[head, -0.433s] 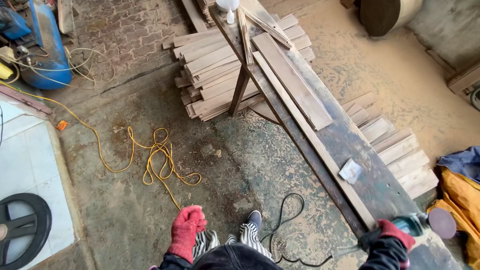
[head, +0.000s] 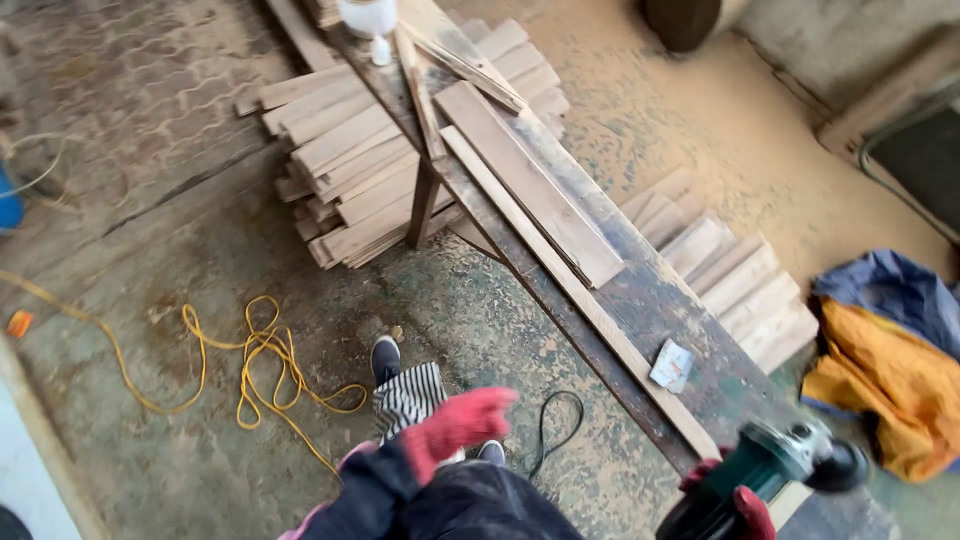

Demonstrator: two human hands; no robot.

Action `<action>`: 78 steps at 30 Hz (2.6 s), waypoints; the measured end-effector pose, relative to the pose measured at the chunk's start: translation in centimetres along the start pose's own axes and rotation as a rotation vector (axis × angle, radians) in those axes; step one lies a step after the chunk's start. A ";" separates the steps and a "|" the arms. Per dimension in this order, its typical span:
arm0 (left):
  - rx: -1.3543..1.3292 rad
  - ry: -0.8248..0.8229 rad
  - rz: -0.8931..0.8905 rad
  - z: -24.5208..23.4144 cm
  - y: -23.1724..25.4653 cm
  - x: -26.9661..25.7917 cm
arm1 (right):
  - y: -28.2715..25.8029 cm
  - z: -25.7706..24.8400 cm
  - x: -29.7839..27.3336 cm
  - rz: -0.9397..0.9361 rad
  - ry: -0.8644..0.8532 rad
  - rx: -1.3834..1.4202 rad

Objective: Sanding wooden planks using an angle grinder with a sanding disc attachment.

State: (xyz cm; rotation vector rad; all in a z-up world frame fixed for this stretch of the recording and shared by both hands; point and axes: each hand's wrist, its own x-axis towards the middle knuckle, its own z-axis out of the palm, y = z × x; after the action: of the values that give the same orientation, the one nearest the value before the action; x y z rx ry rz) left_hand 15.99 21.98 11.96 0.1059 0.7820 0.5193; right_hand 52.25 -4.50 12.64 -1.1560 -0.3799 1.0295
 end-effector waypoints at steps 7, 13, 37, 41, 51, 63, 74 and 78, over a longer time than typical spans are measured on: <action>0.416 -1.228 -0.368 12.1 6.6 8.8 | 7.8 19.1 9.3 0.066 -0.399 0.499; 1.176 -0.886 0.297 8.8 16.8 13.4 | 5.7 38.6 14.7 0.078 0.033 -0.277; 0.927 -0.597 0.337 9.0 18.2 21.0 | 4.7 46.8 17.5 0.064 0.513 -0.715; 1.160 -0.520 0.458 7.2 17.1 20.1 | 4.5 44.9 17.8 0.154 0.510 -0.425; 0.962 -0.600 0.107 12.1 20.1 17.7 | 5.5 42.3 18.8 0.165 0.383 -0.271; 0.907 -0.270 -0.191 10.2 22.3 23.6 | 10.3 45.2 25.3 0.177 0.590 -0.181; 0.914 -0.076 -0.351 8.6 36.8 29.6 | 14.8 55.4 36.8 0.186 0.714 -0.122; 0.983 -0.128 -0.391 6.5 37.4 33.4 | 17.5 55.8 38.2 0.242 0.806 -0.120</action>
State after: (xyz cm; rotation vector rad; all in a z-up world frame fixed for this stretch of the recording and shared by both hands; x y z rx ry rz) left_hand 25.05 71.30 5.52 0.8677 0.8473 -0.2777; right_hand 23.66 59.15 10.48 -1.6424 0.3500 0.6675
